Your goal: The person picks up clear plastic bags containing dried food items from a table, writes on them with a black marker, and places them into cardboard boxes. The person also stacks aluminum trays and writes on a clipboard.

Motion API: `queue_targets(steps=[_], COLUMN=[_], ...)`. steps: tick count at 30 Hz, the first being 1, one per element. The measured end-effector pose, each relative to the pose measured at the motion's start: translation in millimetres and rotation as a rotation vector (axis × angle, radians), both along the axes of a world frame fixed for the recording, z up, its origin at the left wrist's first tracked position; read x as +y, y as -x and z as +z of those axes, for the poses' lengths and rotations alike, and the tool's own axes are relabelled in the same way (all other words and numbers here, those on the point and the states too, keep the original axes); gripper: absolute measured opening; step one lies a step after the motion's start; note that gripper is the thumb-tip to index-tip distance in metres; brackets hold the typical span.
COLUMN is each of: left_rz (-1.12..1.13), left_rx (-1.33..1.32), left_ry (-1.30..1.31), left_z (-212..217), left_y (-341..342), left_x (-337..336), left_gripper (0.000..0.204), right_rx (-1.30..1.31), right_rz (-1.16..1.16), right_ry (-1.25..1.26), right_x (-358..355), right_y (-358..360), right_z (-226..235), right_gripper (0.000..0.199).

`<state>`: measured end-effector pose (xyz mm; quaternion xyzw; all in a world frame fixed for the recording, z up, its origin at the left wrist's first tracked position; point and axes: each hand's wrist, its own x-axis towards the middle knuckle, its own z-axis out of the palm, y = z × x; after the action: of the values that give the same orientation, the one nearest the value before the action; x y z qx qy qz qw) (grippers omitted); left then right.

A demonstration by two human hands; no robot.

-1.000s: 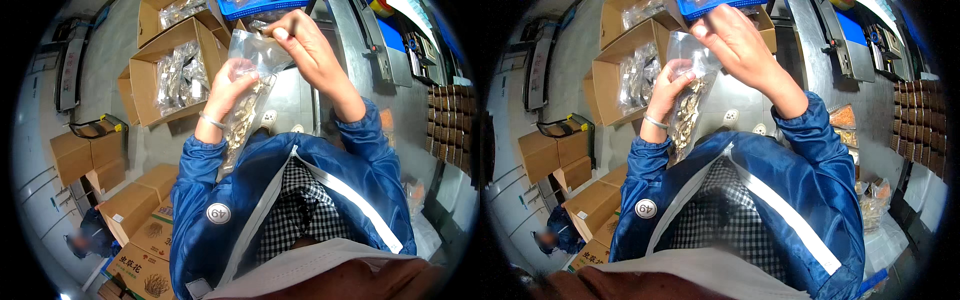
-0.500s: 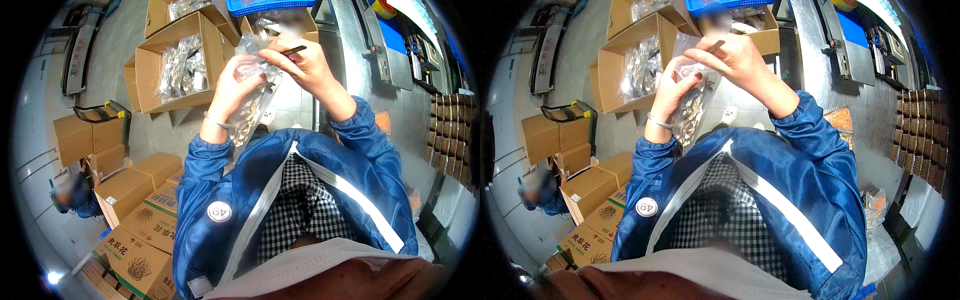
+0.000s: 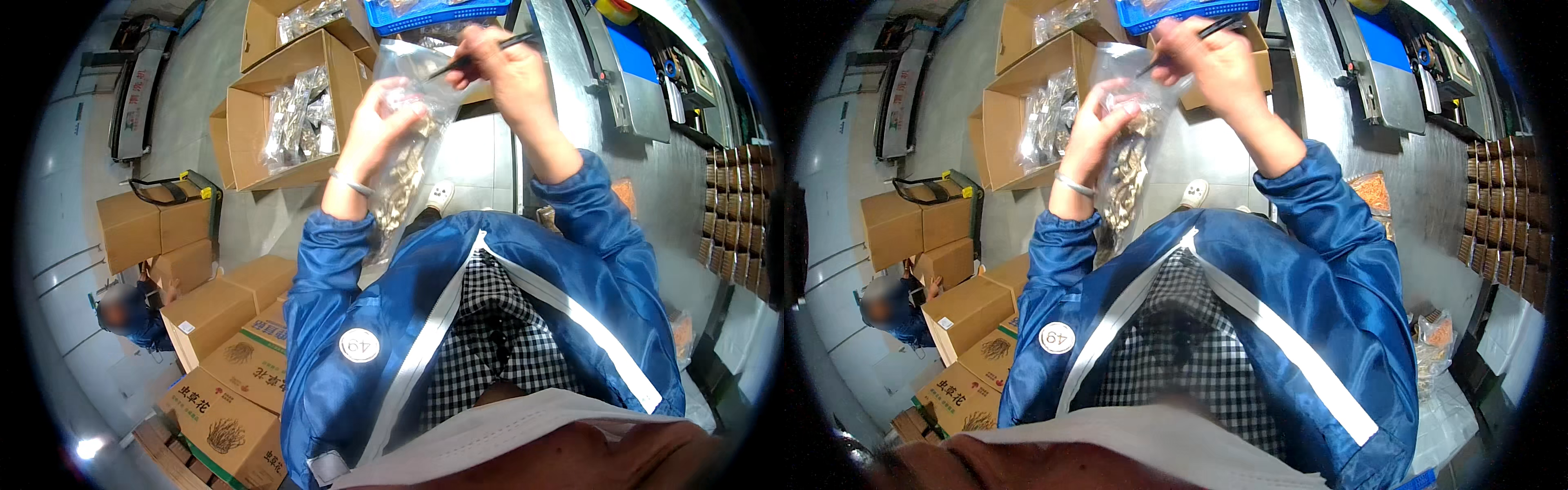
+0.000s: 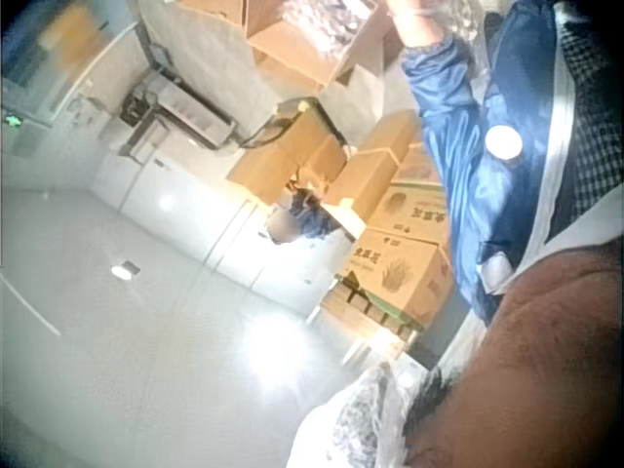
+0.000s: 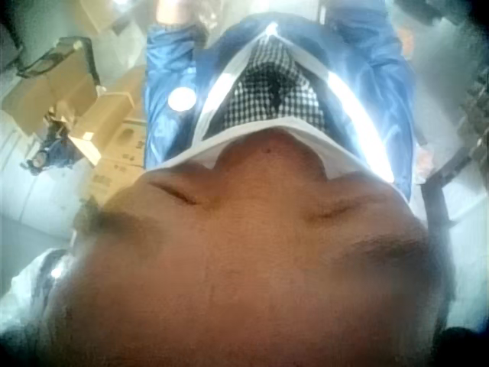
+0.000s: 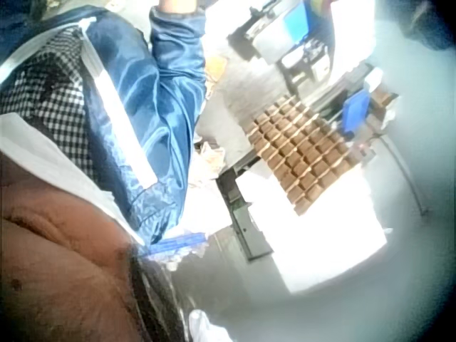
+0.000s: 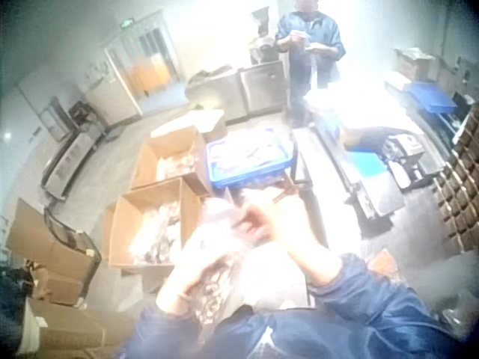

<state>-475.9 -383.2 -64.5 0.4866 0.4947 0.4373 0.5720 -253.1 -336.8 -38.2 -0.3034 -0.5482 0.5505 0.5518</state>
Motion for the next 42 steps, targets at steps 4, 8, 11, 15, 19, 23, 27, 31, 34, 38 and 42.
queue_targets(steps=[4,8,11,15,19,23,27,31,34,38,42], left_rz=[0.409,0.749,0.785,0.843,0.874,0.903,0.917,0.919,0.951,0.901,0.684], left_rx=[-0.016,-0.431,-0.432,-0.400,-0.414,-0.400,-0.446,-0.516,-0.538,-0.579,-0.203], left_ry=[-0.225,-0.113,-0.144,-0.141,-0.140,-0.144,-0.137,-0.169,-0.154,-0.168,-0.342], left_z=[27,31,16,-10,-20,-20,-24,-36,-42,-37,-32], left_y=[58,133,165,177,183,186,180,183,195,210,181], left_x=[56,82,73,57,52,47,42,42,35,25,22], left_gripper=[0.043,0.048,0.051,0.058,0.062,0.061,0.060,0.055,0.058,0.054,0.038], right_rx=[0.374,-0.092,-0.298,-0.353,-0.503,-0.521,-0.457,-0.764,-0.386,-0.051,-0.219], right_rz=[0.031,0.094,0.027,-0.024,-0.001,-0.022,0.051,0.059,0.230,0.094,0.175], right_ry=[0.248,-0.017,0.018,-0.144,-0.354,-0.467,-0.404,-0.524,0.226,0.560,-0.048], right_x=[4,-23,-43,-49,-49,-50,-50,-49,-40,-1,29], right_y=[-18,-13,-3,1,15,24,36,58,53,28,51], right_z=[27,25,10,0,-4,-18,-46,-76,-85,-64,-13], right_gripper=[0.023,0.015,0.014,0.017,0.016,0.014,0.012,0.016,0.021,0.031,0.028])
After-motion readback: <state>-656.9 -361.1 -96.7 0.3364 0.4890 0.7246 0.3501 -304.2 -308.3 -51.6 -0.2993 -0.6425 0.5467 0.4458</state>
